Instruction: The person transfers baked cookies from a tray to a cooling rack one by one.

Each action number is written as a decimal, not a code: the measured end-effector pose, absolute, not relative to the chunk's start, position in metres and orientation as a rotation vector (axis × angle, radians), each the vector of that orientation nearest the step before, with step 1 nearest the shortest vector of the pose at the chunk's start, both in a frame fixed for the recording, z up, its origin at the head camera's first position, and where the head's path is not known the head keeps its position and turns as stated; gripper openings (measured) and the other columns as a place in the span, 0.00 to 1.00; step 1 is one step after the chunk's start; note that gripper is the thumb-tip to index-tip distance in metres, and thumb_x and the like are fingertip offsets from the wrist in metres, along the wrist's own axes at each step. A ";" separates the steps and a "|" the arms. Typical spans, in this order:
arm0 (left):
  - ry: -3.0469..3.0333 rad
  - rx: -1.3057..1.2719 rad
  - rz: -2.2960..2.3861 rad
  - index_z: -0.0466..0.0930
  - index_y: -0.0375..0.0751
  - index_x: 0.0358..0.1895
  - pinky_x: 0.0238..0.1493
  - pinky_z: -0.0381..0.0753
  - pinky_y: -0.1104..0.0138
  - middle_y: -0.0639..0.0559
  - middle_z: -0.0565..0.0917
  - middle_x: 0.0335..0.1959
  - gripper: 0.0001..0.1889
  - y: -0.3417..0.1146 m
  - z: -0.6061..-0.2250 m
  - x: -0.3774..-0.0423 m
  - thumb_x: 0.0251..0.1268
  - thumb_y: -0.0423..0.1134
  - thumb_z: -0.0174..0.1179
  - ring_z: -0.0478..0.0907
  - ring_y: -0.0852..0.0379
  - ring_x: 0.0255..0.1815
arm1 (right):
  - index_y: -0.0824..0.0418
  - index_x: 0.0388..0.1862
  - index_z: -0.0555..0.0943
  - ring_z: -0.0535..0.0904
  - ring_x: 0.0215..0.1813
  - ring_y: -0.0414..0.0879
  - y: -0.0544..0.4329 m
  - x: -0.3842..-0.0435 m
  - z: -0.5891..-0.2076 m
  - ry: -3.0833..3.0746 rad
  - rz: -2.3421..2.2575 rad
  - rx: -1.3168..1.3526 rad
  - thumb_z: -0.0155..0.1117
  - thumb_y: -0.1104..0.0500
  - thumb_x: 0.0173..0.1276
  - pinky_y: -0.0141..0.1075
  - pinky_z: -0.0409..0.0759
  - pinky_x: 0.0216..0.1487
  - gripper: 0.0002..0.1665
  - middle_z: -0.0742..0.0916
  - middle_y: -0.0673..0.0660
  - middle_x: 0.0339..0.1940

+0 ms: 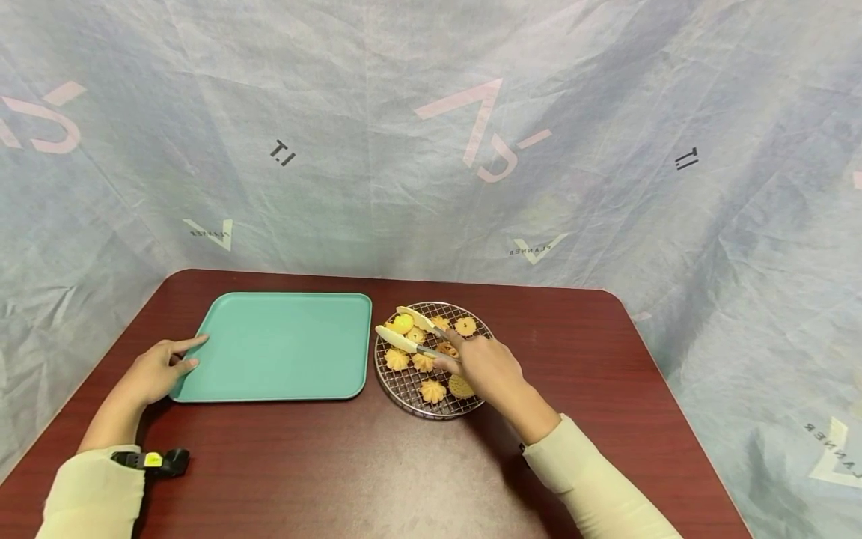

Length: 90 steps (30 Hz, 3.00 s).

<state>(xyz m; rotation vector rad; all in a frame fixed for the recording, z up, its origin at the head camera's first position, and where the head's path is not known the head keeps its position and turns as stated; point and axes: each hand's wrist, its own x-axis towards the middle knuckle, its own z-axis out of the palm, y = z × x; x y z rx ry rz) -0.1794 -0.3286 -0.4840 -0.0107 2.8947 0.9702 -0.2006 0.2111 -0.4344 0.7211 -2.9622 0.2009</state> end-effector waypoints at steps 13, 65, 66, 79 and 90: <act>2.896 -0.011 0.966 0.64 0.32 0.77 0.35 0.72 0.59 0.22 0.66 0.61 0.26 -0.327 -0.483 -0.179 0.81 0.34 0.54 0.71 0.41 0.41 | 0.50 0.74 0.77 0.89 0.42 0.57 0.220 -0.208 -0.409 -3.095 0.167 0.820 0.60 0.36 0.76 0.51 0.84 0.38 0.35 0.91 0.63 0.46; 2.890 -0.005 0.972 0.64 0.32 0.77 0.33 0.70 0.59 0.23 0.67 0.60 0.27 -0.327 -0.481 -0.179 0.81 0.33 0.53 0.71 0.44 0.37 | 0.55 0.76 0.74 0.88 0.42 0.64 0.233 -0.209 -0.414 -3.014 0.142 0.757 0.65 0.36 0.72 0.54 0.84 0.37 0.41 0.89 0.67 0.51; 2.889 -0.004 0.971 0.64 0.32 0.77 0.33 0.70 0.59 0.23 0.67 0.60 0.27 -0.327 -0.481 -0.179 0.81 0.33 0.53 0.71 0.44 0.38 | 0.56 0.76 0.74 0.88 0.41 0.64 0.235 -0.208 -0.414 -3.009 0.139 0.758 0.65 0.36 0.72 0.54 0.84 0.36 0.41 0.89 0.67 0.50; 2.904 -0.004 0.970 0.64 0.32 0.77 0.34 0.70 0.59 0.23 0.68 0.58 0.26 -0.325 -0.484 -0.180 0.81 0.33 0.53 0.71 0.44 0.38 | 0.51 0.71 0.80 0.89 0.40 0.56 0.247 -0.207 -0.415 -3.015 0.126 0.795 0.67 0.37 0.71 0.51 0.83 0.34 0.35 0.91 0.60 0.46; 2.903 -0.022 0.976 0.64 0.33 0.77 0.34 0.71 0.59 0.22 0.66 0.61 0.26 -0.324 -0.486 -0.178 0.81 0.34 0.53 0.71 0.43 0.39 | 0.49 0.69 0.82 0.88 0.35 0.56 0.252 -0.205 -0.415 -3.028 0.057 0.808 0.66 0.38 0.72 0.51 0.83 0.33 0.31 0.91 0.59 0.38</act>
